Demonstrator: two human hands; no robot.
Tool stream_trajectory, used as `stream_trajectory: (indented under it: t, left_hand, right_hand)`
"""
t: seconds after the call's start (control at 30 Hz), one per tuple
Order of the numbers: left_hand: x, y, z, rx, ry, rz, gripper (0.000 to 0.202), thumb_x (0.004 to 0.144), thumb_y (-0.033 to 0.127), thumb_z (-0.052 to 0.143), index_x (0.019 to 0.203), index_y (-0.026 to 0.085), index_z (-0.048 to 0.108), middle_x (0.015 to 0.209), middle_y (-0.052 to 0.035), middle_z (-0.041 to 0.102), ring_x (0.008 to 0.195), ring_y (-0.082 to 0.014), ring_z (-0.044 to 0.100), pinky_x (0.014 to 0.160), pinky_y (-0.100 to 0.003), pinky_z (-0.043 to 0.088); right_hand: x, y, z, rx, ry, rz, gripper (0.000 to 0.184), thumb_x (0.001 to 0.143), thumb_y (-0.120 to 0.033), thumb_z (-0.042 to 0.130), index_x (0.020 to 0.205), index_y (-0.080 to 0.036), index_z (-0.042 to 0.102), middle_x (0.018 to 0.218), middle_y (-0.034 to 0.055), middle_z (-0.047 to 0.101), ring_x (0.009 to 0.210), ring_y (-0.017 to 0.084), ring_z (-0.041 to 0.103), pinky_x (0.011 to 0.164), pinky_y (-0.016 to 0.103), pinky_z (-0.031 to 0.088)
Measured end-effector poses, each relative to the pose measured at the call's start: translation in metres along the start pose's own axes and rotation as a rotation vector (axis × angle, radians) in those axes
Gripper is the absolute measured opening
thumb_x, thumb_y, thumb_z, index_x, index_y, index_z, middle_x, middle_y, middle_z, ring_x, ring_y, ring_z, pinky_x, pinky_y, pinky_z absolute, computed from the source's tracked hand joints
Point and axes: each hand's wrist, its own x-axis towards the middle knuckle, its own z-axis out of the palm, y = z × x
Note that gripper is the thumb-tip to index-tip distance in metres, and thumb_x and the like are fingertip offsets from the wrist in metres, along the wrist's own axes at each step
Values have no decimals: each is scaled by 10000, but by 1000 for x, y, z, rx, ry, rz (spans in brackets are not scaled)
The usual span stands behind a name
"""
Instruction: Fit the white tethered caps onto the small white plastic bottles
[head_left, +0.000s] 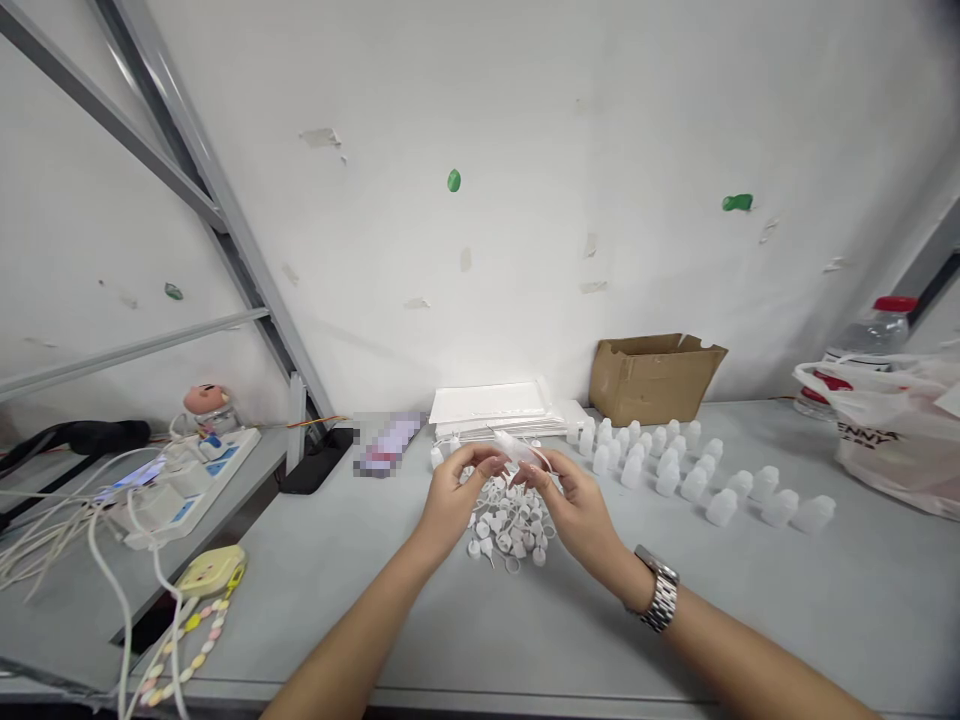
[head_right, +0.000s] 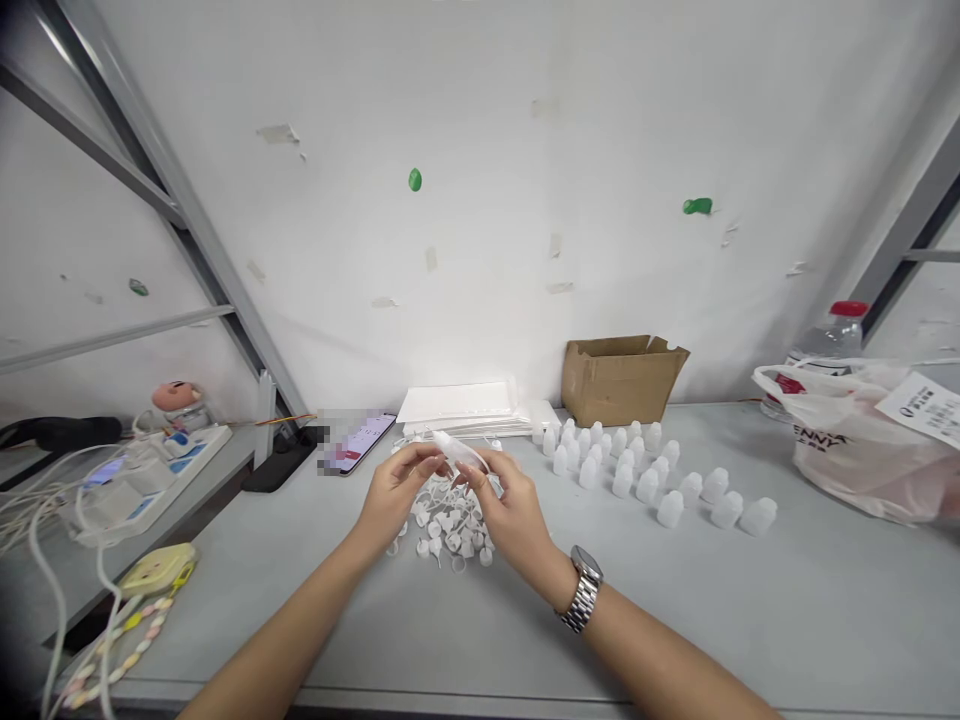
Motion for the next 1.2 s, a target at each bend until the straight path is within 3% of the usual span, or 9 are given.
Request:
stream_trajectory:
  t: [0.17,0.33,0.5,0.73,0.87,0.93,1.0,1.13,1.2]
  left_hand:
    - [0,0,-1,38,115,98,149,676,269,675,800,194,638,809,-19,618,814,-166,557,761,-276,418]
    - [-1,5,-2,-82,37,80,124,673,225,672,793,195,661,852,-34,667,893,-194,580,831,-313,425]
    - [-2,13,-2,-121,56,76,128,656,206,681,784,204,677,870,-33,685,943,-208,581,860,-321,428]
    - [-2,13,0,-65,36,61,129,662,228,677,788,198,680,895,-43,689,975,-223,581,878,-337,423]
    - [-1,12,0,-156,12,14,149,685,250,668,820,190,643,927,-50,687,963,-208,593,855,-327,436]
    - [1,11,0,-204,36,-6,157,699,260,659,835,190,622,956,-53,681,964,-205,594,840,-322,440]
    - [2,9,-1,-255,59,-10,154,711,269,650,836,188,608,985,-55,674,979,-205,590,848,-322,433]
    - [5,4,-2,-306,-7,-29,159,711,277,651,831,176,623,998,-62,674,1011,-207,575,894,-325,402]
    - [5,1,-2,-283,-59,-44,185,686,279,673,834,172,644,1017,-68,669,1039,-221,557,900,-327,399]
  right_hand:
    - [-2,-3,0,-80,9,-57,201,865,-353,480,957,-224,604,854,39,646,813,194,574,733,328,448]
    - [-1,-2,0,-194,-37,-220,205,876,-287,475,1035,-224,588,832,38,643,762,178,564,721,334,450]
    - [1,2,-4,-363,118,-444,270,863,-260,498,1128,-220,525,685,8,587,672,174,539,748,383,437]
    - [-1,3,-5,-374,157,-550,172,855,-140,458,925,-241,579,698,9,626,611,157,536,738,391,429]
    - [2,2,-5,-273,160,-426,121,856,-181,478,844,-220,592,707,23,620,661,166,546,688,356,439]
    - [6,2,-5,-163,160,-267,85,842,-249,518,851,-211,594,734,27,611,697,169,554,675,338,450]
    - [10,3,-5,-1,123,-71,159,795,-333,587,890,-205,598,777,29,613,750,176,569,693,330,465]
    - [15,3,-4,457,-164,284,400,811,-533,470,814,-169,637,765,51,638,702,167,600,738,351,479]
    - [15,2,-4,637,-325,398,457,823,-553,428,769,-158,650,759,61,645,655,148,596,741,346,476]
